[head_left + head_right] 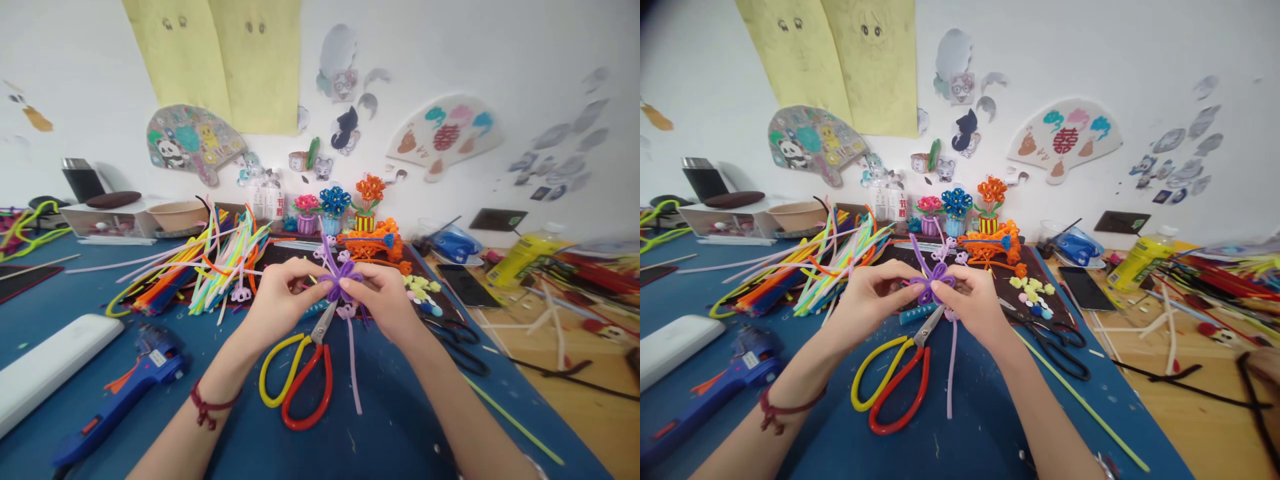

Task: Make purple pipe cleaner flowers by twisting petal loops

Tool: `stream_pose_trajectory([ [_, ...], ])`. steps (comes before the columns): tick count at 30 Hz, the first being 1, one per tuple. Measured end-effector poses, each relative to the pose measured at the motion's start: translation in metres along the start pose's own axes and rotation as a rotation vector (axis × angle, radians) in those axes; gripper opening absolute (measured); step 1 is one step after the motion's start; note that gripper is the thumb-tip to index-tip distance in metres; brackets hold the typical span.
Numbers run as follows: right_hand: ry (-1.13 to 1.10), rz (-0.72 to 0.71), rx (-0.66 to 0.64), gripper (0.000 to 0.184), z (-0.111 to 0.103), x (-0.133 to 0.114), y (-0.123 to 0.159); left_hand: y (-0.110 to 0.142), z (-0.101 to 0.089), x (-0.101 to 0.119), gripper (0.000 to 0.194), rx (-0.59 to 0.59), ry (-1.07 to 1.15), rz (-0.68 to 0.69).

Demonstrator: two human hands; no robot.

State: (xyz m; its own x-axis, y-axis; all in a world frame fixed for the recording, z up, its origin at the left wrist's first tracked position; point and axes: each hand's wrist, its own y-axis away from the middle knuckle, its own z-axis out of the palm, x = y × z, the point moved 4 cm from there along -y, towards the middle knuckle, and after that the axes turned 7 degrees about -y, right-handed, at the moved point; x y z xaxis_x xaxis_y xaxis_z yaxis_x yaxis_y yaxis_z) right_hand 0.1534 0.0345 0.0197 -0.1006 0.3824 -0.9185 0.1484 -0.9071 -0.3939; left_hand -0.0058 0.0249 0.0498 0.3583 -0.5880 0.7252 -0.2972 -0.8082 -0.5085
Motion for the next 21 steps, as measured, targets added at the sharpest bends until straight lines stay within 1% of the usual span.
stream_pose_trajectory([
  [2, -0.043, 0.032, 0.016, 0.020, 0.001, 0.005, 0.000, 0.002, -0.003, 0.008, 0.011, 0.058, -0.182, 0.226],
  [4, -0.073, 0.065, 0.006, 0.020, 0.002, 0.009, 0.000, 0.006, -0.004, 0.014, 0.021, 0.089, -0.374, 0.440],
  [5, -0.077, 0.073, -0.001, 0.020, 0.002, 0.011, -0.001, 0.007, -0.004, 0.015, 0.026, 0.095, -0.452, 0.514],
  [6, -0.068, 0.067, -0.003, 0.020, 0.002, 0.010, -0.001, 0.008, -0.003, 0.015, 0.029, 0.097, -0.509, 0.550],
  [7, -0.039, 0.044, 0.000, 0.020, 0.001, 0.009, -0.001, 0.007, -0.003, 0.014, 0.030, 0.099, -0.539, 0.550],
  [8, 0.010, 0.000, 0.008, 0.019, 0.000, 0.006, -0.001, 0.006, -0.002, 0.013, 0.027, 0.102, -0.538, 0.519],
  [9, 0.081, -0.058, 0.015, 0.017, -0.001, 0.001, -0.001, 0.004, -0.002, 0.010, 0.022, 0.103, -0.513, 0.458],
  [11, 0.272, -0.197, 0.016, 0.016, -0.001, -0.008, 0.000, -0.001, -0.002, 0.003, 0.017, 0.100, -0.417, 0.263],
  [13, 0.467, -0.328, -0.002, 0.017, 0.002, -0.015, 0.002, -0.004, -0.001, -0.007, 0.026, 0.071, -0.294, 0.036],
  [15, 0.597, -0.444, -0.017, 0.015, 0.007, -0.018, 0.005, -0.004, 0.002, -0.015, 0.035, 0.030, -0.166, -0.149],
  [18, 0.673, -0.578, -0.008, 0.012, 0.011, -0.017, 0.007, -0.002, 0.007, -0.020, 0.038, -0.050, 0.054, -0.306],
  [21, 0.700, -0.637, -0.007, 0.012, 0.012, -0.014, 0.009, 0.001, 0.010, -0.018, 0.029, -0.092, 0.236, -0.384],
])
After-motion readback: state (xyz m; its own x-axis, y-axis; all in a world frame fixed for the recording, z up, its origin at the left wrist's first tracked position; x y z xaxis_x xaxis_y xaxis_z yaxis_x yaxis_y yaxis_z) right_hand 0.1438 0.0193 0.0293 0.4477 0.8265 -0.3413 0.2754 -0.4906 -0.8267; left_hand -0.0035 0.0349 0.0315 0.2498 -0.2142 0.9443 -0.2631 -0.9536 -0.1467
